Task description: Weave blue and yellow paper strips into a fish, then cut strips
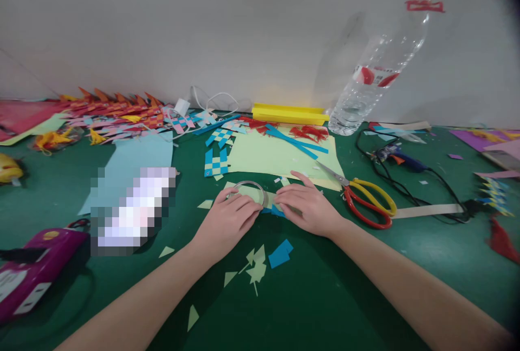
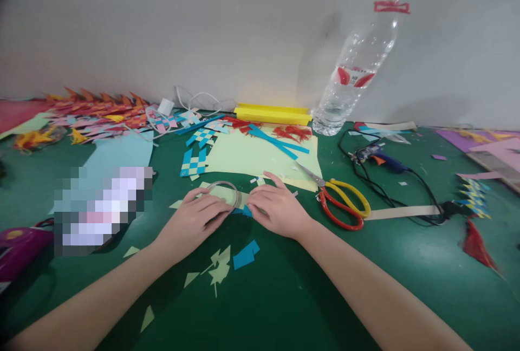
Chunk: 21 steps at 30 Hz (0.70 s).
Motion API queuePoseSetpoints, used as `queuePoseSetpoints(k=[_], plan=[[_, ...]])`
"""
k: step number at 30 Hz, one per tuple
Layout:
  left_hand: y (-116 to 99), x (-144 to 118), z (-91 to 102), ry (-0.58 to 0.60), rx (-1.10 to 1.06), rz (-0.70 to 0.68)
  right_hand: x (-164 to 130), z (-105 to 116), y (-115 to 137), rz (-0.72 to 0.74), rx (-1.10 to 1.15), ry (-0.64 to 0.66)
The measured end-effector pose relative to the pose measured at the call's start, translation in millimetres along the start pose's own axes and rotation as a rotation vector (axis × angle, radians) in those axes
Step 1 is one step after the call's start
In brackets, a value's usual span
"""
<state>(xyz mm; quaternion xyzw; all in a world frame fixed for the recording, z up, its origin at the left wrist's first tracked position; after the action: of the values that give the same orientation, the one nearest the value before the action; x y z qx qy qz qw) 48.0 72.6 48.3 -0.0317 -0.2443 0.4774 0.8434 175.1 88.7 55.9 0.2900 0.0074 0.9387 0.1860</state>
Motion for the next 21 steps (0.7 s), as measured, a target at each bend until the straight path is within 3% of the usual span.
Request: queuePoseSetpoints(k=[5, 12, 21], plan=[[-3, 1, 3.7, 0.006, -0.017, 0.003, -3, 11, -9, -0.107, -0.15, -0.078], [-1, 2, 6.0, 0.011, -0.051, 0.041, -18, 7, -34, -0.367, -0.368, 0.015], [4, 1, -0.4, 0.03, -0.048, 0.072, -28, -3, -47, -0.445, -0.346, 0.078]])
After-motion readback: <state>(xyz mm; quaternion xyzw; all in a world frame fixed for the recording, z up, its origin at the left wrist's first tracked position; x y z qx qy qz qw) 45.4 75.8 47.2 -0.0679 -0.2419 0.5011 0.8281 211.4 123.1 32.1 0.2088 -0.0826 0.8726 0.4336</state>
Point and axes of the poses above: each hand's wrist, its own x-axis towards the middle knuckle, its own z-axis out of the back of the hand, y = z × x, the point moved 9 cm from there along x, towards the middle knuckle, and after that the axes turned 14 degrees about z, right-handed, at the moved point
